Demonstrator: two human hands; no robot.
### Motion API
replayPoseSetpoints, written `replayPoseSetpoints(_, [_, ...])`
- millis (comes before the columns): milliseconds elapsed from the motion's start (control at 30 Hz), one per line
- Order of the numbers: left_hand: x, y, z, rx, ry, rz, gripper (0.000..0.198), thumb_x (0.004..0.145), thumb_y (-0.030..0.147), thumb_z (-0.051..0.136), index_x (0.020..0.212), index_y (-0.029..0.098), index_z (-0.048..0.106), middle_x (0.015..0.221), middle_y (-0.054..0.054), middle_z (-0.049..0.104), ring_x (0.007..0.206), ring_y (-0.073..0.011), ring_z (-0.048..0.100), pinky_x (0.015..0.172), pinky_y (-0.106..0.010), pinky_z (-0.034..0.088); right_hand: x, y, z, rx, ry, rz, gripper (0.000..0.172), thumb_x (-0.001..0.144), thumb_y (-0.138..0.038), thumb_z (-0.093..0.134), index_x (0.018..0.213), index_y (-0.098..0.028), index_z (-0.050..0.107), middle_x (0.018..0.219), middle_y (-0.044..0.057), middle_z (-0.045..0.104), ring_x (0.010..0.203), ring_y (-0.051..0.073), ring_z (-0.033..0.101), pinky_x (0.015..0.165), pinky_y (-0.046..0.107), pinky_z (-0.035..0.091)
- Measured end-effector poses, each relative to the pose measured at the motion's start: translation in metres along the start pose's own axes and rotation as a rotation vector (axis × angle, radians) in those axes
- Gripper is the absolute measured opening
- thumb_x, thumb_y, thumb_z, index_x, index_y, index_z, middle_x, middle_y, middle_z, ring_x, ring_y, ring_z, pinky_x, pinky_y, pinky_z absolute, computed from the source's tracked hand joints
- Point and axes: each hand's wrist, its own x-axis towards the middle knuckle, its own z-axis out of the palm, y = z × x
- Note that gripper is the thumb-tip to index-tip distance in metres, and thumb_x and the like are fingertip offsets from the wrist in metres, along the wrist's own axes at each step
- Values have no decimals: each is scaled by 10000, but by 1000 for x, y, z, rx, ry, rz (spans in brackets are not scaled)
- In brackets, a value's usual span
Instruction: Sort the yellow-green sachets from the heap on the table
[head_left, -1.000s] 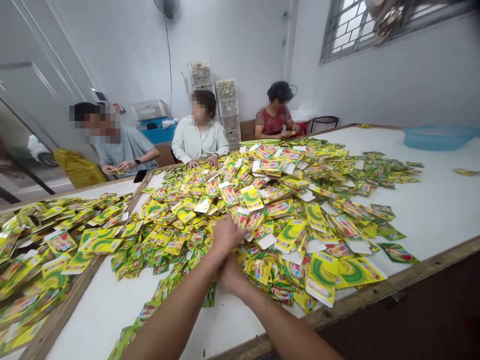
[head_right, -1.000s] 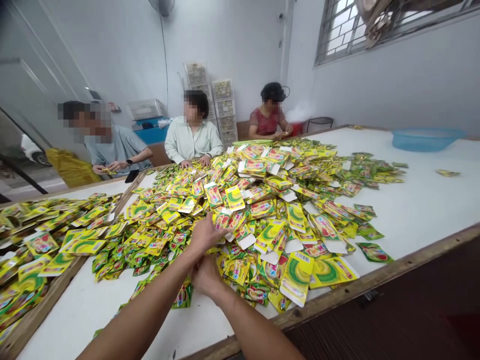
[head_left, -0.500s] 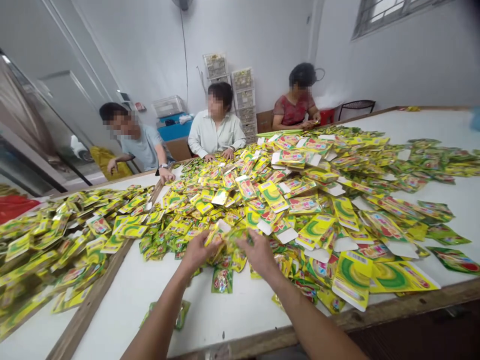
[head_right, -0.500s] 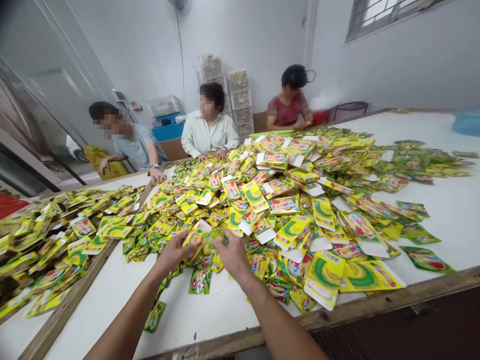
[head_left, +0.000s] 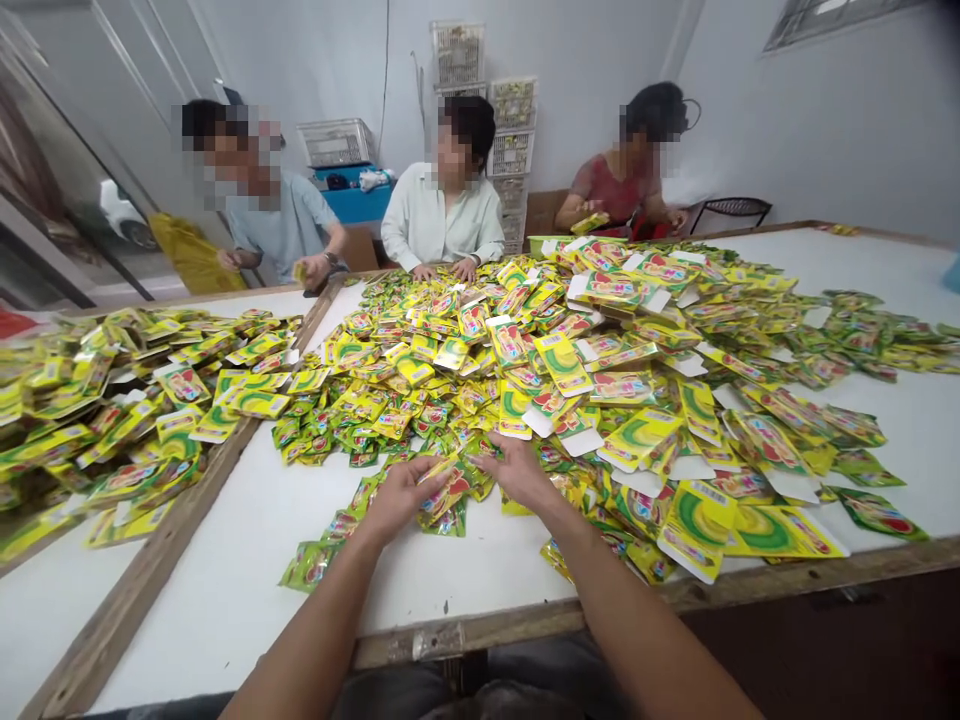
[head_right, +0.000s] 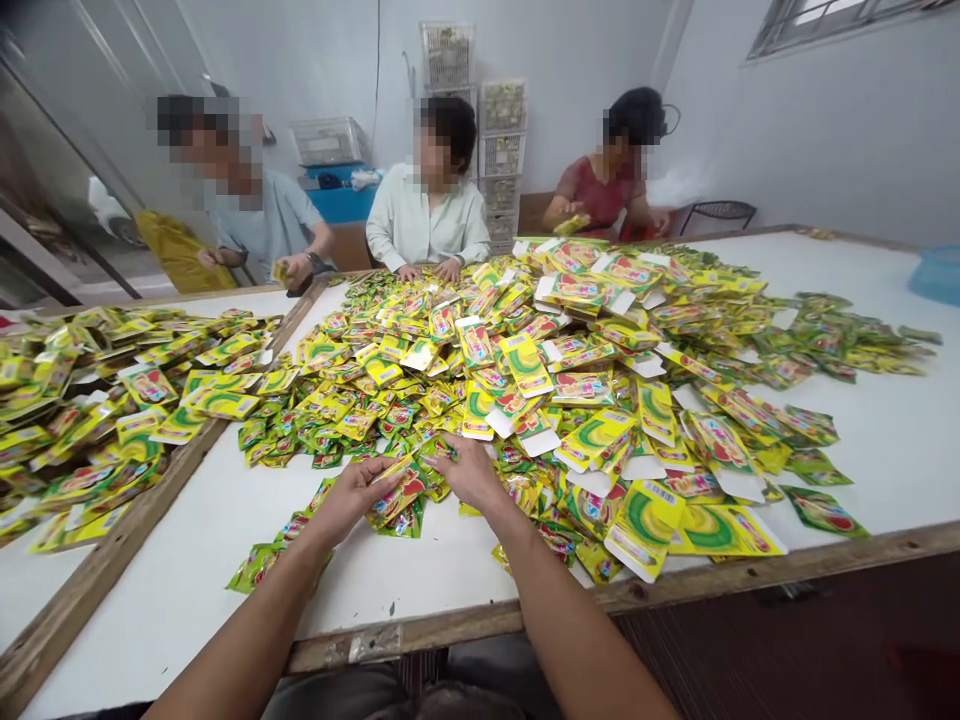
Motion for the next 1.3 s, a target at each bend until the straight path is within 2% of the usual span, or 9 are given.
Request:
replayPoseSetpoints(200, [0,2,6,-77,-4,-85,427,710,416,688,1059,170,666,819,-42,705,619,-149,602,581,-243,464,4,2,17,27,307,87,378,672,-503,633,847,-167,631,779,27,648,676,178,545,641,288,421])
replayPoseSetpoints(267, [2,-2,8,-123,31,-88,432,691,410,708,1045,166,670,821,-44,708,626,-152,612,581,-244,468,4,5,20,-11,343,93,377,679,-521,631,823,-173,632,715,12,627,596,158,499,600,285,404])
replayPoseSetpoints(333, [5,-7,8,-180,61,-77,431,674,407,724,1024,159,677,813,-46,711,634,-157,622,605,-253,478,4,6,21,-58,357,37,330,706,-508,624,767,-184,642,705,16,622,637,169,502,631,294,409])
replayPoseSetpoints(467, [7,-9,8,-223,113,-56,408,656,405,739,972,151,691,772,-38,712,628,-157,629,653,-271,488,2,7,17,-124,305,-108,230,804,-398,572,731,-212,686,777,43,655,861,212,505,790,328,405])
replayPoseSetpoints(633, [4,-6,7,-238,74,-49,401,669,393,734,983,147,688,858,-55,717,693,-164,645,684,-268,487,-3,3,13,-145,127,-95,224,828,-348,576,696,-235,718,718,37,655,886,220,480,835,360,392])
replayPoseSetpoints(767, [4,-5,7,-280,64,-62,428,667,390,734,1006,136,679,838,-64,718,685,-176,646,663,-280,489,-5,1,13,-179,121,-49,221,828,-394,572,757,-263,736,982,50,644,1045,262,431,946,468,328])
replayPoseSetpoints(867, [3,-2,8,-314,85,-63,443,643,399,746,987,125,682,818,-67,718,682,-190,649,668,-298,492,-7,2,15,-171,150,-31,232,737,-472,654,799,-263,733,1233,53,540,1196,311,328,1002,536,272])
replayPoseSetpoints(1067, [-1,8,11,-358,78,-70,412,613,402,763,905,120,694,799,-60,713,651,-169,633,629,-269,475,-9,2,25,-78,-71,-3,302,672,-474,709,809,-205,727,1275,102,513,1237,301,324,1017,508,296])
replayPoseSetpoints(1300, [2,8,16,-381,132,-81,367,590,403,773,791,113,674,646,-21,671,543,-114,565,552,-224,428,-10,-3,32,-151,12,-39,304,721,-488,650,854,-222,713,1308,105,467,1245,319,299,1032,522,274])
